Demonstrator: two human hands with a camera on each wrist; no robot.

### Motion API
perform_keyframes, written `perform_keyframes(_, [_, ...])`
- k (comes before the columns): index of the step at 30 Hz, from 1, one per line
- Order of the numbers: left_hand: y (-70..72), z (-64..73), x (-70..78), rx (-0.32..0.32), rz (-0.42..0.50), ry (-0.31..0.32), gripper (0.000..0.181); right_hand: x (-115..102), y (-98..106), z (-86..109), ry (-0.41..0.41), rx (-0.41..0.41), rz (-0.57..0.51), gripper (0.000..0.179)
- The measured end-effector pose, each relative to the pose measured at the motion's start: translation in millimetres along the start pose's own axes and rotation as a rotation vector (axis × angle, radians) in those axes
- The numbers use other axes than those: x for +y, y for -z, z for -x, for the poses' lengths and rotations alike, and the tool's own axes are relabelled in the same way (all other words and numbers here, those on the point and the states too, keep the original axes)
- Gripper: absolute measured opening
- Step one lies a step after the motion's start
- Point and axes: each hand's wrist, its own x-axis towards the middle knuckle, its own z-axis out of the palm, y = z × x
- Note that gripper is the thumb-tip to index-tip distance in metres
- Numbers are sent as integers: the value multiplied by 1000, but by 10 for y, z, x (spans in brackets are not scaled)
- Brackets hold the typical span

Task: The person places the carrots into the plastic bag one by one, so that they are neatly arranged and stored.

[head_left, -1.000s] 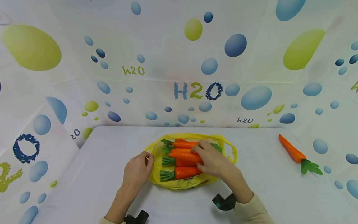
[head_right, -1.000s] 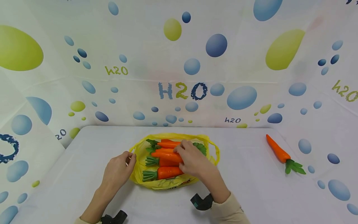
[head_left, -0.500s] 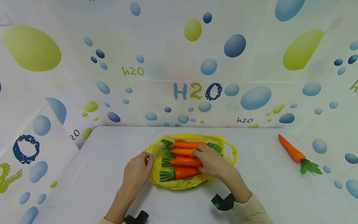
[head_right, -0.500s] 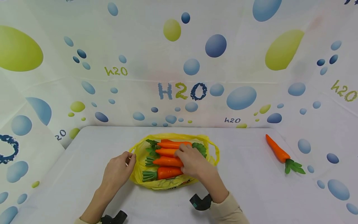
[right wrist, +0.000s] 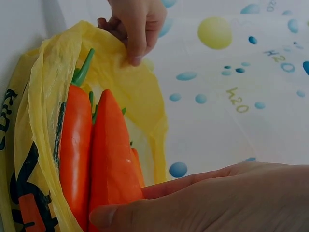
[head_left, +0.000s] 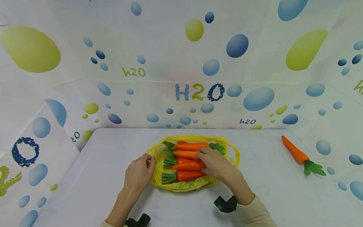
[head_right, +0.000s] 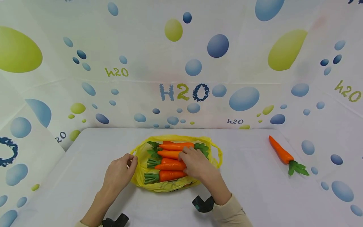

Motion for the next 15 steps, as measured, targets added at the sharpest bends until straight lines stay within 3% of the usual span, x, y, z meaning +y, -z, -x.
perform_keyframes(5, [-5,5,-2,-5,-4,4,21,4,5,18,-14,-8,-26,44])
perform_keyframes(15, [2,1,6,0,-4,-4,21,107,122,71,-27,54,-82,43])
